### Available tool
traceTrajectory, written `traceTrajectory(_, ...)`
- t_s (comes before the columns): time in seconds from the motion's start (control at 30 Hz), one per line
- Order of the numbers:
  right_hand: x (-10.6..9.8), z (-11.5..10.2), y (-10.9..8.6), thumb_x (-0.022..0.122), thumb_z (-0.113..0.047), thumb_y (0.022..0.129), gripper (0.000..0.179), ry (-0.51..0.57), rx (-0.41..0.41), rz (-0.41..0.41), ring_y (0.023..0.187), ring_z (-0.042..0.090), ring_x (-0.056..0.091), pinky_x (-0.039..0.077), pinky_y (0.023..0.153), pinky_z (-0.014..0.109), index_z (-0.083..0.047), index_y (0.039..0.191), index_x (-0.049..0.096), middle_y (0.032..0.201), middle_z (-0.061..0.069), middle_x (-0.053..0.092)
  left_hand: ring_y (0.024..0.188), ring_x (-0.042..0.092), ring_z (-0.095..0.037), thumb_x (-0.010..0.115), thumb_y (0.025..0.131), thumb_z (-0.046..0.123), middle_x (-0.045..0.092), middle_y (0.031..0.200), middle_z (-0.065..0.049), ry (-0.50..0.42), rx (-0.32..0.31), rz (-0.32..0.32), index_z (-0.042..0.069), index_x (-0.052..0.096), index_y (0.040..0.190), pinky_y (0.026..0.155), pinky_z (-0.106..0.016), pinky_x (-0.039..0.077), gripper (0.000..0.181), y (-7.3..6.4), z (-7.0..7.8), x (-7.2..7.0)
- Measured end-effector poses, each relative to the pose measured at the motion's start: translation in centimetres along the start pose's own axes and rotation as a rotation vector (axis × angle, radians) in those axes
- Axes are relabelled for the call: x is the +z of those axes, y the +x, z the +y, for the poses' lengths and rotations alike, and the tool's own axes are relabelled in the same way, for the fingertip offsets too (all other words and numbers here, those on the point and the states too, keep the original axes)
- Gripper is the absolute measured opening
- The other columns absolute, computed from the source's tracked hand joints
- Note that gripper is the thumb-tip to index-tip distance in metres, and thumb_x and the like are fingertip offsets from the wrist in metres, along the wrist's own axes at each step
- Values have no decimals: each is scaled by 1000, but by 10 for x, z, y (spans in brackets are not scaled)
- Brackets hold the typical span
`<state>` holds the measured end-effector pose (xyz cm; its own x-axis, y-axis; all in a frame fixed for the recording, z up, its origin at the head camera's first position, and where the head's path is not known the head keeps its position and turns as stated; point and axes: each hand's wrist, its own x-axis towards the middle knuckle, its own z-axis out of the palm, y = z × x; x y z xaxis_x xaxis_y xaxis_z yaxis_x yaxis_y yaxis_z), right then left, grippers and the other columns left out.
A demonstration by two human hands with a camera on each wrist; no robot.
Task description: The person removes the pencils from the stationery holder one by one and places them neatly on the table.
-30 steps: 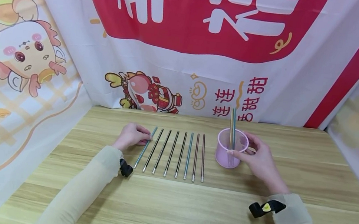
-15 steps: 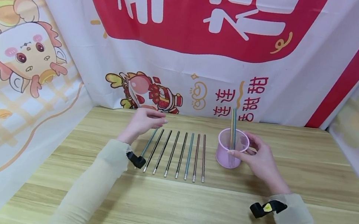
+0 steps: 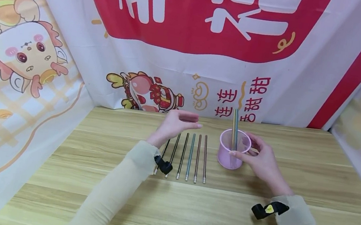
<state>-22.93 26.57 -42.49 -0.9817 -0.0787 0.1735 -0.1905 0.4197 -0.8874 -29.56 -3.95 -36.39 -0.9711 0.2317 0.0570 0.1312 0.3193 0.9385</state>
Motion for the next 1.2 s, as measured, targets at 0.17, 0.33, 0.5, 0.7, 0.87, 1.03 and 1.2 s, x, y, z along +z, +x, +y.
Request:
traceTrajectory(0.17, 0, -3, -2, 85, -25, 87, 87, -5, -2, -1, 128, 36, 49, 48, 93, 10, 1, 154, 37, 139, 24, 52, 96, 68, -6, 90, 79, 27, 74, 111, 3, -40, 29, 11, 15, 75, 119, 92, -27, 55, 44, 6, 4, 25)
traceTrajectory(0.33, 2, -3, -2, 85, -29, 86, 86, -1, -3, -2, 127, 34, 50, 48, 93, 10, 1, 153, 39, 139, 21, 53, 93, 68, -5, 89, 80, 22, 75, 107, 2, -49, 53, 12, 12, 75, 119, 87, -23, 56, 42, 11, 6, 50)
traceTrajectory(0.5, 3, -2, -2, 85, -30, 86, 86, 1, -6, -7, 128, 35, 50, 48, 94, 11, 1, 152, 39, 140, 21, 53, 92, 68, -3, 88, 81, 22, 75, 106, 6, -48, 66, 20, 13, 76, 117, 85, -21, 56, 39, 14, 5, 70)
traceTrajectory(0.7, 3, -3, -1, 86, -26, 86, 84, 15, -3, 0, 128, 35, 50, 48, 92, 10, -1, 152, 41, 140, 21, 53, 91, 67, -1, 88, 81, 25, 75, 105, 10, -44, 84, 15, 17, 76, 117, 84, -19, 56, 39, 21, 2, 85)
traceTrajectory(0.87, 3, -3, -1, 85, -23, 86, 84, 19, -27, -1, 128, 37, 49, 47, 91, 8, 1, 153, 39, 140, 24, 52, 90, 67, 1, 88, 82, 26, 75, 105, 10, -20, 113, 10, 14, 77, 116, 82, -17, 55, 39, 30, 2, 93)
traceTrajectory(1.03, 3, -3, -1, 86, -25, 86, 85, 13, -10, 4, 129, 35, 50, 47, 92, 9, 0, 152, 40, 142, 22, 53, 87, 66, 3, 88, 82, 26, 75, 103, 11, 17, 119, 4, 16, 78, 114, 80, -14, 55, 36, 34, 6, 100)
traceTrajectory(1.2, 2, -2, -1, 86, -27, 86, 85, 0, 2, 10, 129, 34, 49, 48, 93, 11, -1, 152, 40, 142, 21, 52, 84, 66, 2, 88, 82, 21, 76, 101, 7, 27, 139, -8, 13, 77, 115, 76, -13, 55, 35, 37, 9, 107)
